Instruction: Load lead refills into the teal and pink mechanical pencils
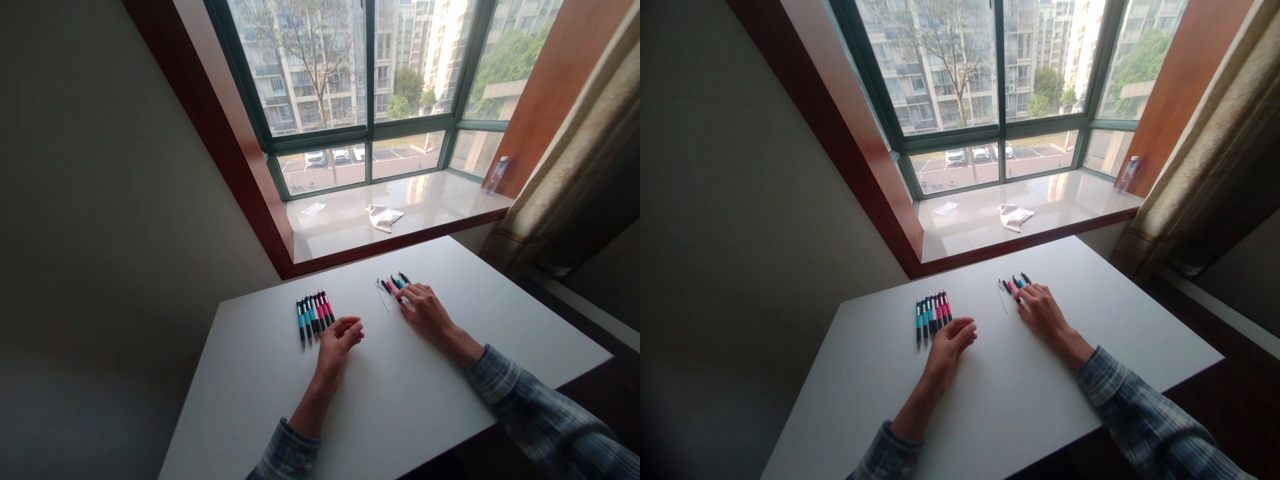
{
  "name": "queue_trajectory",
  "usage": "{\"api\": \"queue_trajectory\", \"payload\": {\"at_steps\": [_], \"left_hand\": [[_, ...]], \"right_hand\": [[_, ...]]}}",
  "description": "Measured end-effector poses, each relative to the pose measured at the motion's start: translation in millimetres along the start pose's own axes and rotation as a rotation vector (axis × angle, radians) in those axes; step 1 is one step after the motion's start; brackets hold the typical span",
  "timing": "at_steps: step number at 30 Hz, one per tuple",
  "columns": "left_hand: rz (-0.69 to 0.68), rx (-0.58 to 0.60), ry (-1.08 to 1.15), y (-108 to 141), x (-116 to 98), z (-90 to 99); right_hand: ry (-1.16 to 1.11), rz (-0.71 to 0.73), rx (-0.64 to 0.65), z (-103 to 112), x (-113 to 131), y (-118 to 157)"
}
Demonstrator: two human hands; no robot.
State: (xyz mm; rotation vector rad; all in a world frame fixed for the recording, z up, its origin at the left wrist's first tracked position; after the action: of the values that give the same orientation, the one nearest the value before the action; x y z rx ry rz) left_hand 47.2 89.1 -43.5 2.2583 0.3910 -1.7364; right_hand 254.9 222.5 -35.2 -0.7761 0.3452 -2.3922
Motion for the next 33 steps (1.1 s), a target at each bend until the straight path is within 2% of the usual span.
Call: {"api": "queue_trajectory", "payload": {"at_steps": [6,11,17,22,26,29,33], "left_hand": [[-0.005,0.024,-0.032,1,-1,-0.8],[-0.014,0.062,-0.088,1,-2,-5.2],[-0.040,0.114,-0.147,2,-8,-11.4],[-0.063,0.170,-0.150,1,-11,-13.5],[-0.058,0.127,-0.119,0,-9,-11.3],[-0.046,0.086,-0.099,0,-5,-8.3],[-0.047,0.094,-0.128,1,1,-6.7]], "right_hand": [[-0.046,-0.023,0.006,1,0,2],[-0.342,-0.038,-0.022,11,21,2],[-0.702,-0.065,0.172,4,68,9],[-0.856,-0.126,0.277,-6,86,12],[-0.924,-0.180,0.277,-8,83,3],[-0.903,-0.179,0.191,-2,65,-17],[-0.541,-0.073,0.051,4,30,-42]]}}
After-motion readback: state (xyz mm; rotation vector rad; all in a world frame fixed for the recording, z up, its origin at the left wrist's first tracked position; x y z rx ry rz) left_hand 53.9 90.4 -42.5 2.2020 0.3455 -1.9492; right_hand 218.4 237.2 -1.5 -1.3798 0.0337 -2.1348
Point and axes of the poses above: each hand's wrist, its own y-axis away from the middle knuckle, its own z-axis out of the back of the hand, x = y × z, the point moved 6 cm from there along -y, towards the middle knuckle, and after that the axes turned 12 degrees about -z, right-handed, at the moved point
